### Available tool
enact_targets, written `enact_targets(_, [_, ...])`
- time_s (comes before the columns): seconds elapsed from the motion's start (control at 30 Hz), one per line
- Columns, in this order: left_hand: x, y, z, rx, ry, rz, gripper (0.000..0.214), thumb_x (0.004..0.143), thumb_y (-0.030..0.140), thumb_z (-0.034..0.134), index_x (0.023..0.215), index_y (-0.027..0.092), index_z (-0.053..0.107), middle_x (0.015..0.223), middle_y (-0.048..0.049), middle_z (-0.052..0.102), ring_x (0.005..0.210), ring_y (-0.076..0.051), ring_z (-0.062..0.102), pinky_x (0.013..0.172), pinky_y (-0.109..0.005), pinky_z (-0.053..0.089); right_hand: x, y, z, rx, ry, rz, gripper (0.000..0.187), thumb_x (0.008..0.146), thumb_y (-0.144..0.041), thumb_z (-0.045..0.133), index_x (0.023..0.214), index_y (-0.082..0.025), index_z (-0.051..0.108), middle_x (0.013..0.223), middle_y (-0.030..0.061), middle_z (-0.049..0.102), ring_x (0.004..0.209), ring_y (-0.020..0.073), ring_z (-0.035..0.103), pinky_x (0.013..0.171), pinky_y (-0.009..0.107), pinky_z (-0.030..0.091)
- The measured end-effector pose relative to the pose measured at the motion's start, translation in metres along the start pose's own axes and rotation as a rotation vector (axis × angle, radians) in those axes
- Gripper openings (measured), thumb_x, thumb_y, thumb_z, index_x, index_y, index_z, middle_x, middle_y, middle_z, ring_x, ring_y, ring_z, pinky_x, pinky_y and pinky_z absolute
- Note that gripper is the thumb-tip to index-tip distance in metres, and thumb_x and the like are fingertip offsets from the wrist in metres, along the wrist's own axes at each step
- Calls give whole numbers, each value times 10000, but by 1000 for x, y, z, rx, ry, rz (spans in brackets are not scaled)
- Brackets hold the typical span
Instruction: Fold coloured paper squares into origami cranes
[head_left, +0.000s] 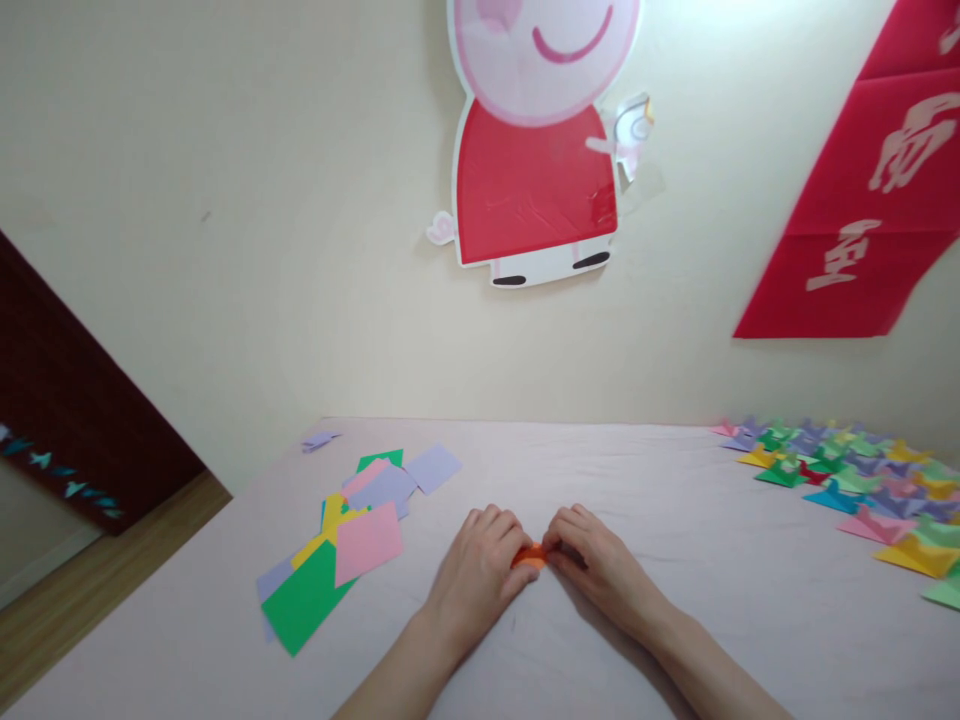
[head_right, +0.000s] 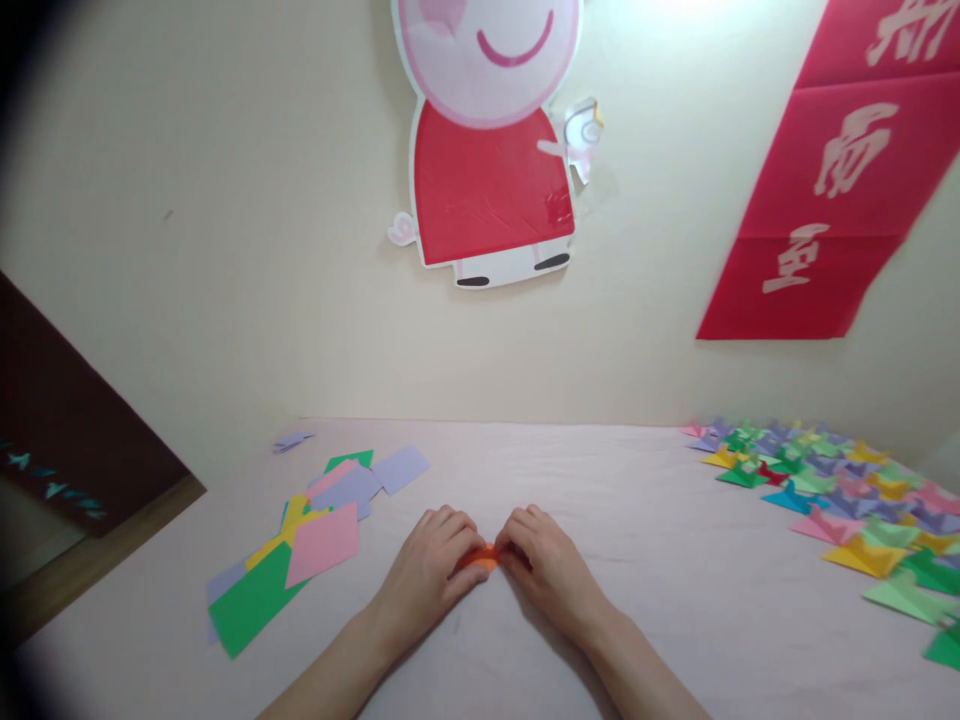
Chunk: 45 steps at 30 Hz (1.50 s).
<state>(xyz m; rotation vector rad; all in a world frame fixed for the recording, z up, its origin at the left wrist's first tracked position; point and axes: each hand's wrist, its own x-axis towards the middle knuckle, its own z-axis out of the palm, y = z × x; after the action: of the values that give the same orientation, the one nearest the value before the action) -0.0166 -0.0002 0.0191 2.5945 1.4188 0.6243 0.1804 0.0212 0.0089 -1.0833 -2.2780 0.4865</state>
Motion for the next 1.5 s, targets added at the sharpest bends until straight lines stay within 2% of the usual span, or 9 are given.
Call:
enact_targets(0.2, [0, -7, 4, -8, 27, 92, 191, 831, 320, 745, 958, 210, 656, 950, -13, 647, 926, -213, 529, 810, -352, 381, -2, 0, -6, 62, -81, -4, 123, 837, -88, 611, 831, -211, 600, 840, 14, 608, 839, 192, 537, 830, 350, 425])
enact_targets(0.4, [-1, -7, 2, 69, 25, 161, 79, 883, 276, 686, 921, 210, 664, 915, -13, 642, 905, -205, 523, 798, -347, 367, -1, 4, -6, 90, -99, -16, 86, 860, -136, 620, 838, -214, 593, 855, 17, 606, 848, 195, 529, 828, 355, 411])
enact_targets(0.57, [0, -7, 3, 58, -3, 129, 233, 809, 343, 764, 958, 210, 646, 967, -12, 633, 926, -211, 529, 808, -345, 373, 1, 3, -6, 77, -108, -21, 75, 862, -143, 615, 848, -214, 595, 848, 16, 607, 838, 195, 530, 838, 363, 406])
enact_targets(0.77, [5, -9, 5, 81, -8, 125, 159, 862, 311, 708, 920, 191, 621, 933, -13, 623, 916, -207, 530, 808, -339, 370, 1, 1, -7, 62, -104, -20, 61, 868, -166, 619, 832, -208, 593, 824, 16, 597, 812, 195, 523, 791, 347, 410])
enact_targets(0.9, [4, -9, 6, 50, -31, 119, 313, 785, 409, 773, 945, 198, 606, 978, -12, 619, 921, -212, 528, 800, -337, 376, 1, 4, -5, 67, -100, -8, 81, 856, -134, 625, 842, -207, 594, 835, 16, 597, 821, 192, 515, 786, 339, 406])
enact_targets(1.13, [6, -5, 5, 110, -25, 121, 171, 872, 317, 693, 905, 181, 597, 931, -20, 623, 883, -211, 528, 778, -342, 376, 0, 4, -6, 106, -99, -1, 84, 853, -138, 637, 865, -215, 606, 840, 7, 591, 831, 188, 523, 794, 333, 406])
enact_targets(1.23, [7, -6, 5, 92, -1, 134, 100, 902, 262, 655, 892, 178, 603, 917, -18, 631, 871, -202, 534, 771, -339, 373, 0, 5, -5, 100, -91, -8, 65, 859, -161, 647, 856, -212, 606, 834, 8, 596, 826, 188, 525, 783, 331, 408])
enact_targets(1.37, [7, -6, 5, 35, 37, 127, 80, 948, 211, 578, 877, 190, 609, 891, -7, 637, 849, -189, 540, 769, -335, 366, 1, 7, 1, 74, -46, -1, 120, 862, -103, 606, 803, -206, 596, 811, 11, 610, 814, 187, 537, 779, 327, 412])
enact_targets(1.5, [7, -5, 6, -26, 64, 88, 95, 897, 255, 663, 860, 191, 603, 889, -5, 640, 857, -193, 541, 777, -335, 366, 2, 8, 5, 64, -1, 7, 141, 870, -95, 574, 784, -206, 580, 804, 18, 610, 811, 190, 542, 754, 319, 420])
